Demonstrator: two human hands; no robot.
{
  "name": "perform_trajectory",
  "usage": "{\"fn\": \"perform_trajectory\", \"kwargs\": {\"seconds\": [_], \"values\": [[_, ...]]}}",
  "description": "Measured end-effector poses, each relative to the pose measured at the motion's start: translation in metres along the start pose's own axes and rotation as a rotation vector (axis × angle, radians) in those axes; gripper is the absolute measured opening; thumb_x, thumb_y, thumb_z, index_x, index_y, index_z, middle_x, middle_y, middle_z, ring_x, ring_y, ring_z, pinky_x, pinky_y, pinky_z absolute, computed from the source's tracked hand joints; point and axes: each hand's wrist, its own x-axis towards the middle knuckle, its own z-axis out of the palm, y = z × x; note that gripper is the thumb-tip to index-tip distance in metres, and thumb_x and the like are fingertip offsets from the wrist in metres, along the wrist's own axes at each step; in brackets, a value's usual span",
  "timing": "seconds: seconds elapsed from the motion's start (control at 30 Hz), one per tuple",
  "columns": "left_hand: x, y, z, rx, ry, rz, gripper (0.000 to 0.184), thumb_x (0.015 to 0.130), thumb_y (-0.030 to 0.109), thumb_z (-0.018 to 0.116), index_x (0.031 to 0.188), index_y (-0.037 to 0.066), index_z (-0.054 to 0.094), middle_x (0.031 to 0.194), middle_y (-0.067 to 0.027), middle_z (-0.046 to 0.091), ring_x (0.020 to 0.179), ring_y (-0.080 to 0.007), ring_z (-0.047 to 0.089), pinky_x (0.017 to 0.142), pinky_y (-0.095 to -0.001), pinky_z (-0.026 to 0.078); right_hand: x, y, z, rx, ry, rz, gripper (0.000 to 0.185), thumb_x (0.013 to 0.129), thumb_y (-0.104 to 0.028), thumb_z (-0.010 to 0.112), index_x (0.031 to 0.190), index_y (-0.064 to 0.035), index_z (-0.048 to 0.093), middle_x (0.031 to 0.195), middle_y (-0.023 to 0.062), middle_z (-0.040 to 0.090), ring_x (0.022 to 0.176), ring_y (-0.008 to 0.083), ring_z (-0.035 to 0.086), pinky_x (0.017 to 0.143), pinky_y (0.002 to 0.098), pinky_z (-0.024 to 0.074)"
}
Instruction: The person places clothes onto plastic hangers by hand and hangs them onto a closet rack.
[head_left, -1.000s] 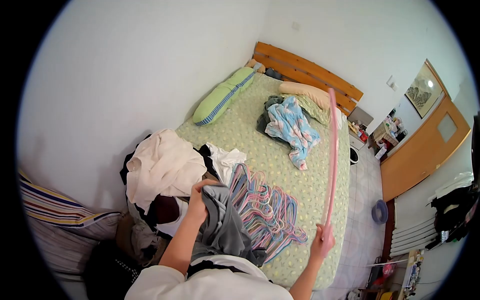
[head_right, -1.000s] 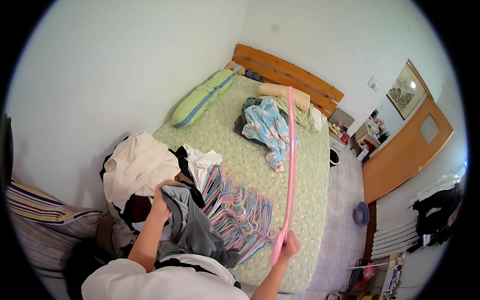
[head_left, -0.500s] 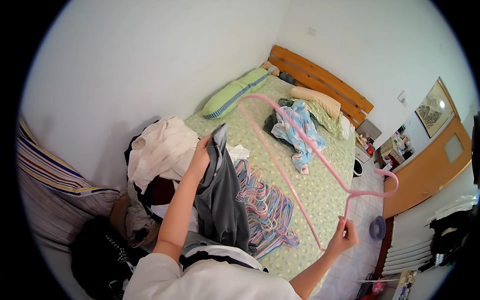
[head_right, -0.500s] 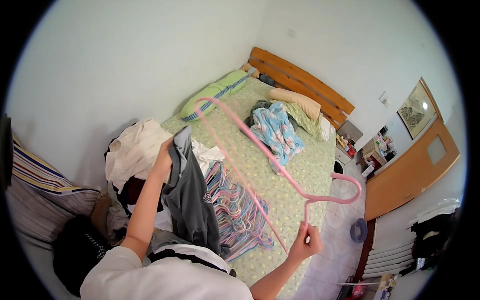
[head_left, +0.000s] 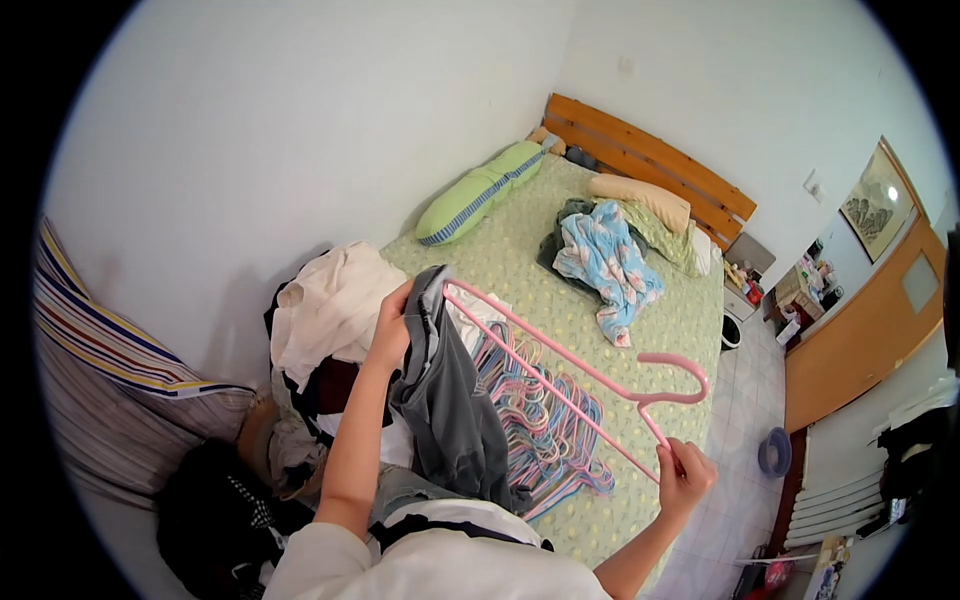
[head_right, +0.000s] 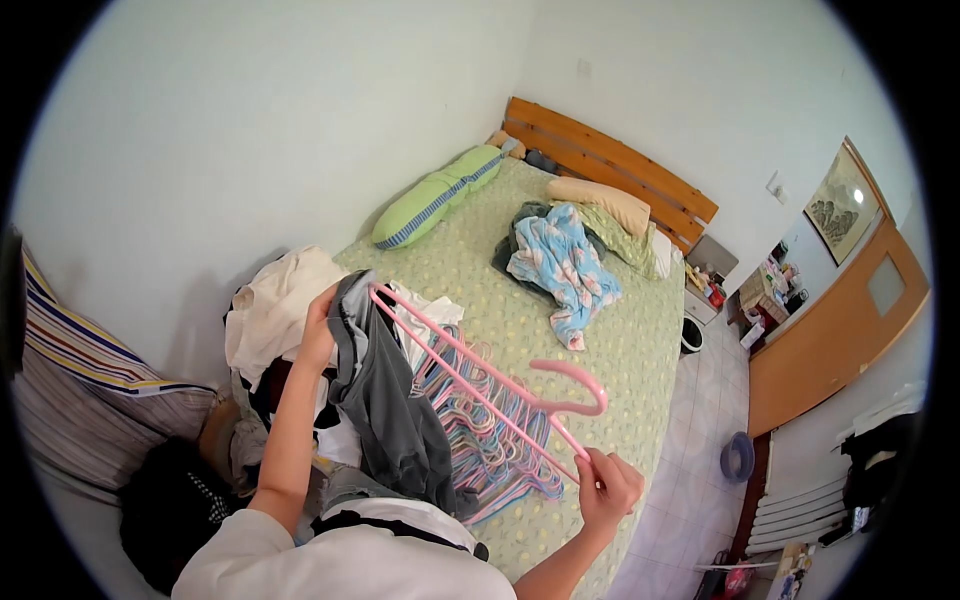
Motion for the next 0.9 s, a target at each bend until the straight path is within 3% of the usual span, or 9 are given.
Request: {"fn": "perform_trajectory", "kwargs": {"seconds": [0.07, 0.17, 0.3, 0.47, 0.57, 0.63, 0.8, 0.83, 0.9], "values": [[0.001, 0.002, 0.008, 0.168, -0.095, 0.025, 0.031, 0.087, 0.000, 0.050, 0.116, -0.001, 0.060, 0.090, 0.0007, 0.060, 0.080, -0.0053, 0.052, 0.070, -0.0210, 0.044, 0.001, -0.001, -0.005, -0.021, -0.018, 0.022, 0.010, 0.068, -0.003, 0.075, 0.073, -0.0033, 0.066, 0.049, 0.0032, 0.046, 0.039, 0.0123, 0.037, 0.040, 0.0262, 0.0248], [0.001, -0.005, 0.036, 0.542, -0.391, 0.292, 0.021, 0.082, 0.005, 0.052, 0.098, 0.000, 0.065, 0.080, -0.0141, 0.063, 0.074, -0.0250, 0.060, 0.068, -0.0320, 0.047, 0.003, -0.005, -0.014, -0.037, -0.090, 0.071, 0.009, 0.070, -0.003, 0.074, 0.075, -0.0022, 0.067, 0.051, 0.0049, 0.049, 0.041, 0.0127, 0.041, 0.041, 0.0265, 0.0285], [-0.034, 0.011, 0.106, 0.555, -0.768, 0.201, 0.026, 0.075, 0.002, 0.054, 0.099, 0.000, 0.063, 0.084, -0.0191, 0.062, 0.081, -0.0363, 0.059, 0.072, -0.0390, 0.047, 0.005, -0.021, 0.010, 0.026, -0.185, 0.100, 0.011, 0.069, -0.004, 0.076, 0.077, -0.0021, 0.068, 0.058, 0.0072, 0.059, 0.047, 0.0135, 0.054, 0.045, 0.0247, 0.0394], [-0.047, 0.004, 0.123, 0.662, -0.571, 0.246, 0.023, 0.080, 0.008, 0.052, 0.100, 0.005, 0.062, 0.082, -0.0192, 0.062, 0.078, -0.0386, 0.059, 0.067, -0.0434, 0.046, -0.012, -0.018, 0.051, 0.050, -0.129, 0.268, 0.012, 0.069, -0.004, 0.073, 0.079, -0.0037, 0.067, 0.066, 0.0076, 0.061, 0.058, 0.0182, 0.058, 0.052, 0.0268, 0.0428], [-0.040, -0.002, 0.118, 0.739, -0.451, 0.222, 0.018, 0.080, 0.010, 0.054, 0.094, 0.004, 0.064, 0.076, -0.0198, 0.060, 0.073, -0.0386, 0.059, 0.061, -0.0440, 0.046, -0.015, -0.036, 0.084, -0.095, 0.210, -0.047, 0.016, 0.071, -0.002, 0.069, 0.086, -0.0029, 0.065, 0.080, 0.0108, 0.062, 0.074, 0.0254, 0.059, 0.065, 0.0323, 0.0451], [-0.034, -0.006, 0.114, 0.672, -0.320, 0.232, 0.017, 0.080, 0.010, 0.055, 0.093, 0.003, 0.063, 0.075, -0.0202, 0.060, 0.069, -0.0391, 0.058, 0.059, -0.0415, 0.045, -0.047, -0.034, 0.114, 0.164, 0.210, -0.082, 0.017, 0.071, -0.003, 0.069, 0.087, -0.0021, 0.063, 0.091, 0.0128, 0.061, 0.084, 0.0313, 0.059, 0.070, 0.0353, 0.0466], [-0.028, 0.005, 0.105, 0.397, -0.159, 0.228, 0.015, 0.078, 0.008, 0.056, 0.090, 0.000, 0.060, 0.067, -0.0190, 0.058, 0.062, -0.0354, 0.059, 0.055, -0.0379, 0.042, -0.119, -0.022, 0.229, 0.403, -0.488, 0.240, 0.046, 0.080, -0.021, 0.065, 0.116, 0.0030, 0.049, 0.084, 0.0255, 0.059, 0.083, 0.0435, 0.059, 0.072, 0.0454, 0.0477], [-0.028, 0.007, 0.096, 0.423, -0.207, 0.143, 0.016, 0.077, 0.002, 0.052, 0.091, -0.005, 0.056, 0.071, -0.0078, 0.058, 0.066, -0.0117, 0.052, 0.062, -0.0275, 0.042, -0.147, -0.002, 0.252, 0.325, -0.750, 0.290, 0.053, 0.082, -0.026, 0.064, 0.121, 0.0033, 0.044, 0.082, 0.0276, 0.059, 0.083, 0.0450, 0.059, 0.071, 0.0471, 0.0476], [-0.026, 0.006, 0.072, 0.244, -0.369, -0.012, 0.023, 0.076, 0.000, 0.049, 0.098, -0.002, 0.055, 0.083, -0.0030, 0.055, 0.074, -0.0096, 0.049, 0.068, -0.0228, 0.040, -0.162, 0.018, 0.254, 0.271, -0.970, 0.252, 0.047, 0.081, -0.030, 0.065, 0.113, 0.0023, 0.053, 0.083, 0.0265, 0.061, 0.080, 0.0435, 0.060, 0.071, 0.0478, 0.0476]]}}
